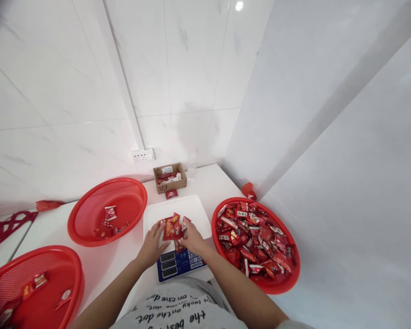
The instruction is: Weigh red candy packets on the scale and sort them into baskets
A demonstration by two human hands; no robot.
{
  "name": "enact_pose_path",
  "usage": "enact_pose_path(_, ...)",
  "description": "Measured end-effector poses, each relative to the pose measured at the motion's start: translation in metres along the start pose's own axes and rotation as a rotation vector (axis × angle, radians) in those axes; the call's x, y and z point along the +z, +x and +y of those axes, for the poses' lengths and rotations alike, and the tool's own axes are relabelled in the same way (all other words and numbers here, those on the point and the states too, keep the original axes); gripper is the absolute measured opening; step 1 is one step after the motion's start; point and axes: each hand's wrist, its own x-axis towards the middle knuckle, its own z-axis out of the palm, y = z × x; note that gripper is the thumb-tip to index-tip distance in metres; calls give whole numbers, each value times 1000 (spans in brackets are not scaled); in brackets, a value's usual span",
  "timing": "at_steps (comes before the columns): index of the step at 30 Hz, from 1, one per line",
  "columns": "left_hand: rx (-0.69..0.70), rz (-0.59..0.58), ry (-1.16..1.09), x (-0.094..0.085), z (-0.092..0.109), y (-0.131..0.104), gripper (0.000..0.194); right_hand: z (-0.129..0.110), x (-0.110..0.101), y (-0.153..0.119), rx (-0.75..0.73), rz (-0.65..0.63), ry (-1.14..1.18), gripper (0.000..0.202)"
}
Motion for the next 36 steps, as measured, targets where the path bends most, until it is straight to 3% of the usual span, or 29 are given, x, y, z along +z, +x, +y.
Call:
enact_pose_path(5, -15, -77, 66, -4, 22, -4, 84, -2, -12, -5, 26, 39, 19, 78)
enact_pose_path(8, 14, -179, 111, -5, 36, -1, 99, -6, -14, -8, 60, -17, 49, 80)
enact_pose_path(13, 13, -193, 143, -3, 41, 10, 92, -8, -12, -10, 7, -95, 94, 67)
enact_pose_path(17, 86, -149, 150, -7, 35, 12, 82, 6, -27, -13, -12, 110, 52, 49)
enact_pose_path(22, 63, -150, 198, -11, 41, 23, 83, 45, -58, -28, -108, 422, -211, 40)
enact_pose_path(28, 69, -271, 256, -3, 51, 49, 96, 87, -62, -50, -28, 436, -386, 48)
enact_pose_path(36, 149, -344, 305, -14, 40, 57, 72, 87, -57, -51, -25, 396, -329, 52)
